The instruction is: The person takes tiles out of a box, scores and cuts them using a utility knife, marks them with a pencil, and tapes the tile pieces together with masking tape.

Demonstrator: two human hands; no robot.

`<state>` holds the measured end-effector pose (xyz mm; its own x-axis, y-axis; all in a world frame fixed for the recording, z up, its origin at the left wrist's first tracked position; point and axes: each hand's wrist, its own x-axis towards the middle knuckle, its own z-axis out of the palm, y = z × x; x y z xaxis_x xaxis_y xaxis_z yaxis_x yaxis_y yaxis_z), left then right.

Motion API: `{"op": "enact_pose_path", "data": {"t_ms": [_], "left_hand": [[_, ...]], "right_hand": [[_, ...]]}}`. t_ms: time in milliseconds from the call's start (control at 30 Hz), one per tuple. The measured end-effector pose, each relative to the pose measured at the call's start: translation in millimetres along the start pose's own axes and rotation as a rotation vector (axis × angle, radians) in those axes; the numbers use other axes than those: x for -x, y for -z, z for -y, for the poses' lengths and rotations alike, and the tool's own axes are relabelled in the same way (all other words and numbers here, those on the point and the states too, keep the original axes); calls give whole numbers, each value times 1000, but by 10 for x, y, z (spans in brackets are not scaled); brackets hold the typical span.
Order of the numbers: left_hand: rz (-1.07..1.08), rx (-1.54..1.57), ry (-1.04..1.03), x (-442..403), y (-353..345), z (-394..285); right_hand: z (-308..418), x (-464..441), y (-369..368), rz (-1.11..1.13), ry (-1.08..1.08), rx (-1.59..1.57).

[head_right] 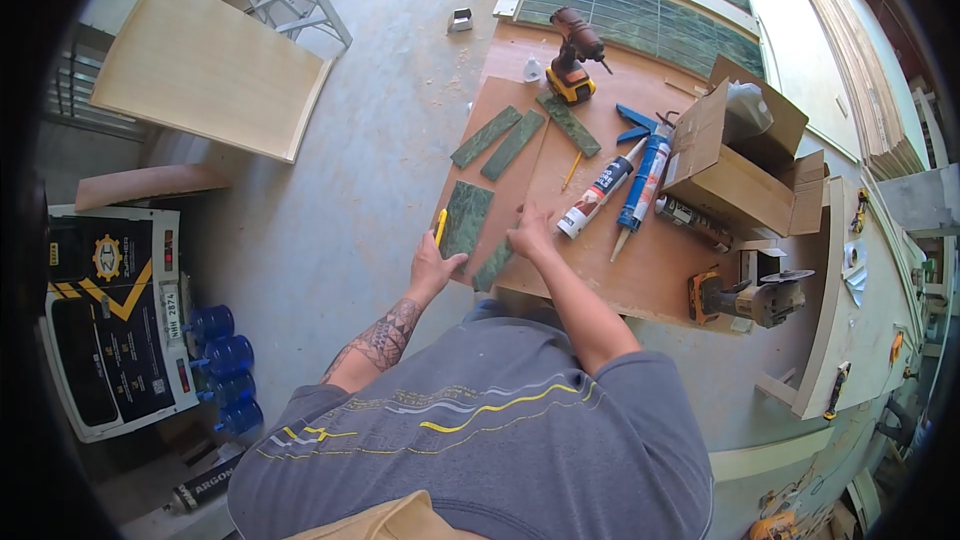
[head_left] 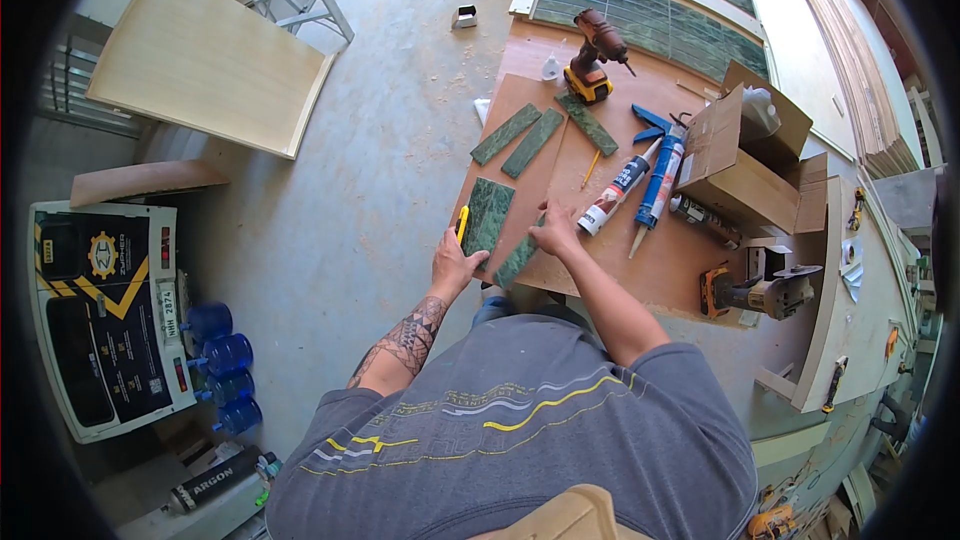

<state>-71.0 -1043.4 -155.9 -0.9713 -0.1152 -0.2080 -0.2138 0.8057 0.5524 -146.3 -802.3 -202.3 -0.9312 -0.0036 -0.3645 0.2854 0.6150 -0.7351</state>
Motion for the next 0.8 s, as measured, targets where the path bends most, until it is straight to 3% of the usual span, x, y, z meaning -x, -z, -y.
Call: {"op": "enact_pose_path", "data": {"t_ms": [100,167,300,333,400,500,533,633,667,700,800], "left_hand": [[18,55,7,-45,-106,-91],[41,85,23,-110,-233,-123],[-37,133,-255,-160,-418,-159],[-37,133,-270,-166,-369,-181],[189,197,-103,-170,-208,-232],[-3,353,-112,-135,-111,-113],[-5,367,-18,-104,-47,-67],[-25,319,-13,-65,125,82],[-167,176,-258,-186,-144,490],[-156,192,-281,-216,-155,545],[104,130,-327,-416,-186,605]], "right_hand": [[1,88,195,-8,51,41],[134,145,215,-169,263,236],[318,211,107,-365,255,328],[348,237,65,-319,238,326],[354,302,-70,-293,278,312],[342,366,-231,-247,345,313],[357,376,-302,-229,362,326],[530,410,-430,-202,262,363],[559,382,-506,-188,221,405],[625,385,-519,-211,206,416],[853,377,-593,-220,16,513]]}}
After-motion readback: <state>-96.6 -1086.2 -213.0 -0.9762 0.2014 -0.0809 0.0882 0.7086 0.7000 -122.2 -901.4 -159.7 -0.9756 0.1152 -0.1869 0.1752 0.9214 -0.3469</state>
